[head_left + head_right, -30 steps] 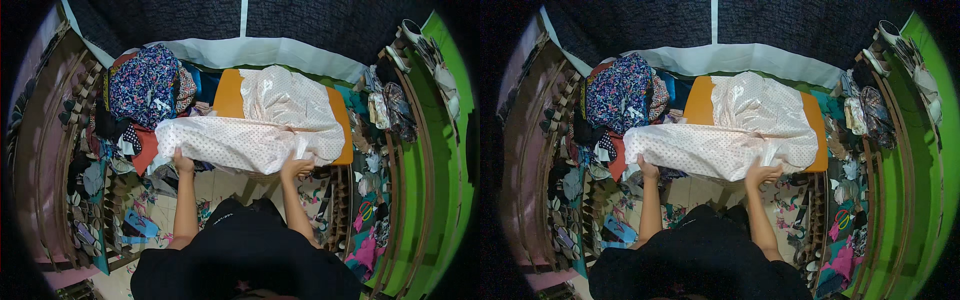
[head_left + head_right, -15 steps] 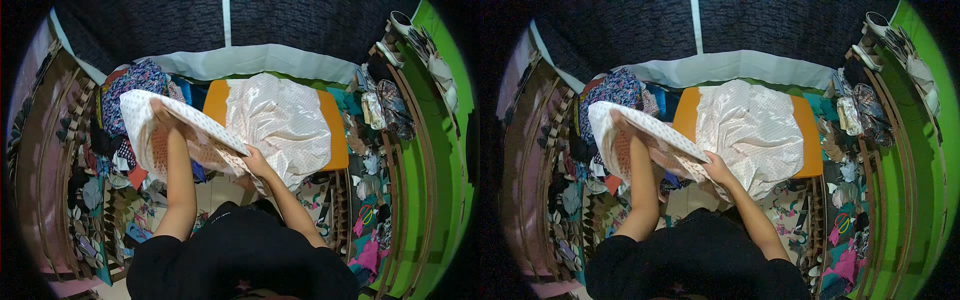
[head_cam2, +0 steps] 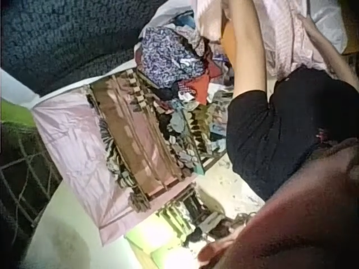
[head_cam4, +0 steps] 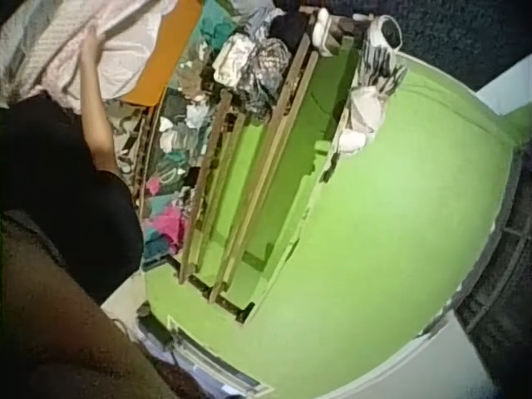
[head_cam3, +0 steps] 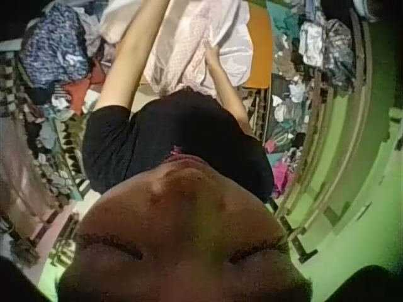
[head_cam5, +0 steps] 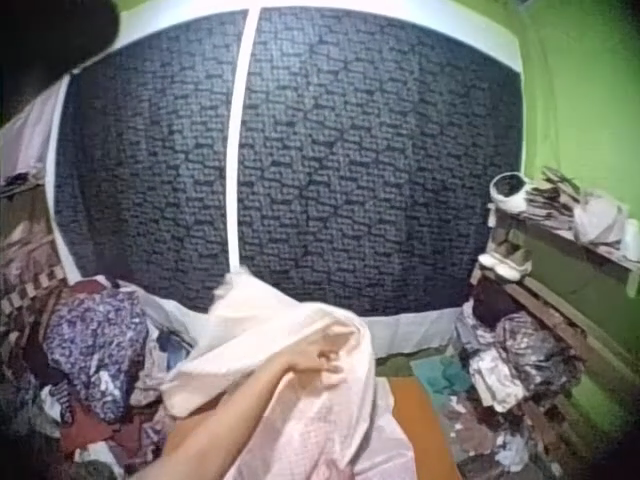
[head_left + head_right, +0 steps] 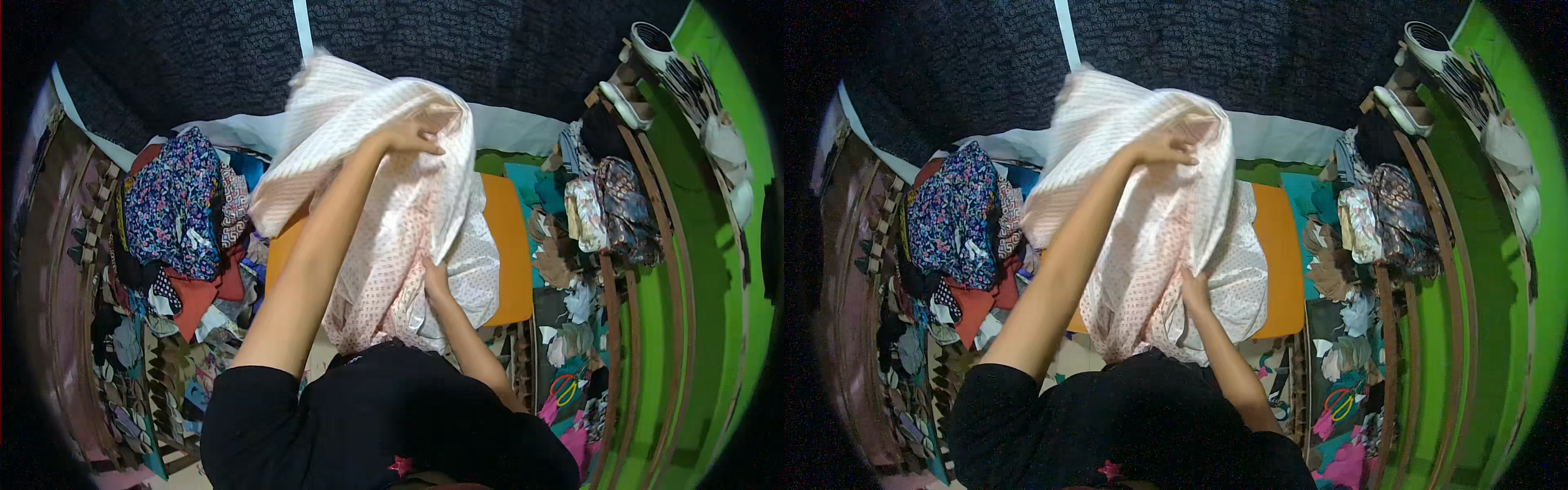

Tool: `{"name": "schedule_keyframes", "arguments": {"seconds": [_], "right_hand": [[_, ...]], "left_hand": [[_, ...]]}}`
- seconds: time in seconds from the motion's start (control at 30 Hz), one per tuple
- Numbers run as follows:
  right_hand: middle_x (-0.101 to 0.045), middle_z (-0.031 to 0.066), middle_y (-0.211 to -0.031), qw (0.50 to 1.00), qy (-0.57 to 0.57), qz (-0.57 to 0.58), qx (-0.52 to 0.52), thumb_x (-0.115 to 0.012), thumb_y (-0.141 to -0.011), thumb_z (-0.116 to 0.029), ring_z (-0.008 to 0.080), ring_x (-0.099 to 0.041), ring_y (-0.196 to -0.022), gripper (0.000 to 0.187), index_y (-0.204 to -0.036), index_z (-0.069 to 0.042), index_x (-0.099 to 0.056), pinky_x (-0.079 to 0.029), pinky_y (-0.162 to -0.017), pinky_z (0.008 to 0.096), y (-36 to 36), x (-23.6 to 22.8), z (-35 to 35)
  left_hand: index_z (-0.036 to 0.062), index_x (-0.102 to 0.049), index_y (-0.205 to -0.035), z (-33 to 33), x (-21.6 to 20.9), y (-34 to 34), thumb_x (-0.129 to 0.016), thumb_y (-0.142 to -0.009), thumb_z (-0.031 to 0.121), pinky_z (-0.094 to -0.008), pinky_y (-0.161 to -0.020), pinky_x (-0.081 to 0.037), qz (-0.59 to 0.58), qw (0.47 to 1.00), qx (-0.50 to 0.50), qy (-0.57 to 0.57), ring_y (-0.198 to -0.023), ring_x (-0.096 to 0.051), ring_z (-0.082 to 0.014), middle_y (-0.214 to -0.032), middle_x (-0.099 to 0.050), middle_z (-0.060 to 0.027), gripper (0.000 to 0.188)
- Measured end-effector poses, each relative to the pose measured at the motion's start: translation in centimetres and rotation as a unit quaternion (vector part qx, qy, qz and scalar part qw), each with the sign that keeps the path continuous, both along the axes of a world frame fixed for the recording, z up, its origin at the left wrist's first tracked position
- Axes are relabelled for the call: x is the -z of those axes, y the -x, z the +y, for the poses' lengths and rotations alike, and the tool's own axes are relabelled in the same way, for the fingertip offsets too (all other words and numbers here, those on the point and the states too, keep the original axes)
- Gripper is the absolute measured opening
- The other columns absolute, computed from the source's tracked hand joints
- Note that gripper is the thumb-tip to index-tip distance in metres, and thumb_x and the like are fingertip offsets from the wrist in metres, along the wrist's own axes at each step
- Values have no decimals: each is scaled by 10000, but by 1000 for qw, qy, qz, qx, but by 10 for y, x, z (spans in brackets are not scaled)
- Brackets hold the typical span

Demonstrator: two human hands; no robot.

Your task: Fold two pieces of patterned fabric on a table and place them on a shelf.

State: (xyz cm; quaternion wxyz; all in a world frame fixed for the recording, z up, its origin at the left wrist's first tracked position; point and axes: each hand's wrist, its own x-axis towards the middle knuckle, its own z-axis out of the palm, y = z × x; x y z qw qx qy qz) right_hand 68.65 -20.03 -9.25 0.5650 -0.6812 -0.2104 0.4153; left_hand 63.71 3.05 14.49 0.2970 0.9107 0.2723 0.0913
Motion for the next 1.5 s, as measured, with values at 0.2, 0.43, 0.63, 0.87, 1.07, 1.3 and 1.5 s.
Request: {"name": "schedule_keyframes", "arguments": {"seconds": [0.2,0.43,0.63,0.87,1.07,1.3,1.5], "right_hand": [[-525,163,-990,968,40,249,5,-491,-790,-221,239,-547,-859,425,-1109,49,-413,-456,-719,325,-37,-10,-28],[-514,142,-1026,992,49,115,-34,-593,-731,-245,214,-544,-863,581,-1170,48,-352,-467,-699,327,-19,6,-38],[-560,144,-895,973,157,-63,-156,-523,-733,-74,207,-550,-779,322,-1006,91,-482,-442,-624,294,-7,-35,-40],[-486,147,-1067,991,29,-64,112,-477,-803,-118,215,-481,-944,359,-1105,64,-412,-391,-794,339,-78,-6,-76],[-473,127,-1109,949,-211,133,195,-412,-853,-261,214,-491,-966,423,-1184,0,-383,-419,-789,339,-45,-65,-130],[-524,136,-920,973,172,-144,-57,-596,-698,-248,212,-505,-778,534,-1071,93,-424,-405,-635,302,17,18,-171],[-568,142,-875,983,94,-92,127,-488,-773,-215,185,-559,-719,368,-988,84,-494,-435,-612,300,-35,-22,-205]], "left_hand": [[-47,-543,-924,-19,174,100,-610,-723,310,-276,-664,-448,-194,939,-189,212,-752,-553,-167,-830,-579,-111,416],[-25,-475,-1030,-179,187,135,-665,-658,318,-292,-738,-410,-156,884,-254,360,-852,-492,-197,-967,-496,-152,540],[32,-519,-1015,-193,198,162,-543,-729,247,-376,-716,-415,-12,969,-204,140,-837,-526,-339,-904,-549,-207,358],[-36,-515,-899,-117,201,254,-411,-817,124,-361,-597,-414,-313,884,-345,-39,-659,-548,-292,-704,-541,-234,207],[-27,-542,-849,-104,155,343,-448,-832,227,-268,-603,-396,-432,784,-399,199,-647,-501,-127,-753,-553,-57,272],[32,-584,-825,-181,166,385,-576,-748,334,-220,-388,-361,26,908,-174,379,-503,-457,-79,-656,-520,-9,312],[2,-561,-858,-148,148,432,-439,-821,261,-249,-492,-438,-225,868,-232,376,-534,-539,-147,-660,-567,-52,289]]}}
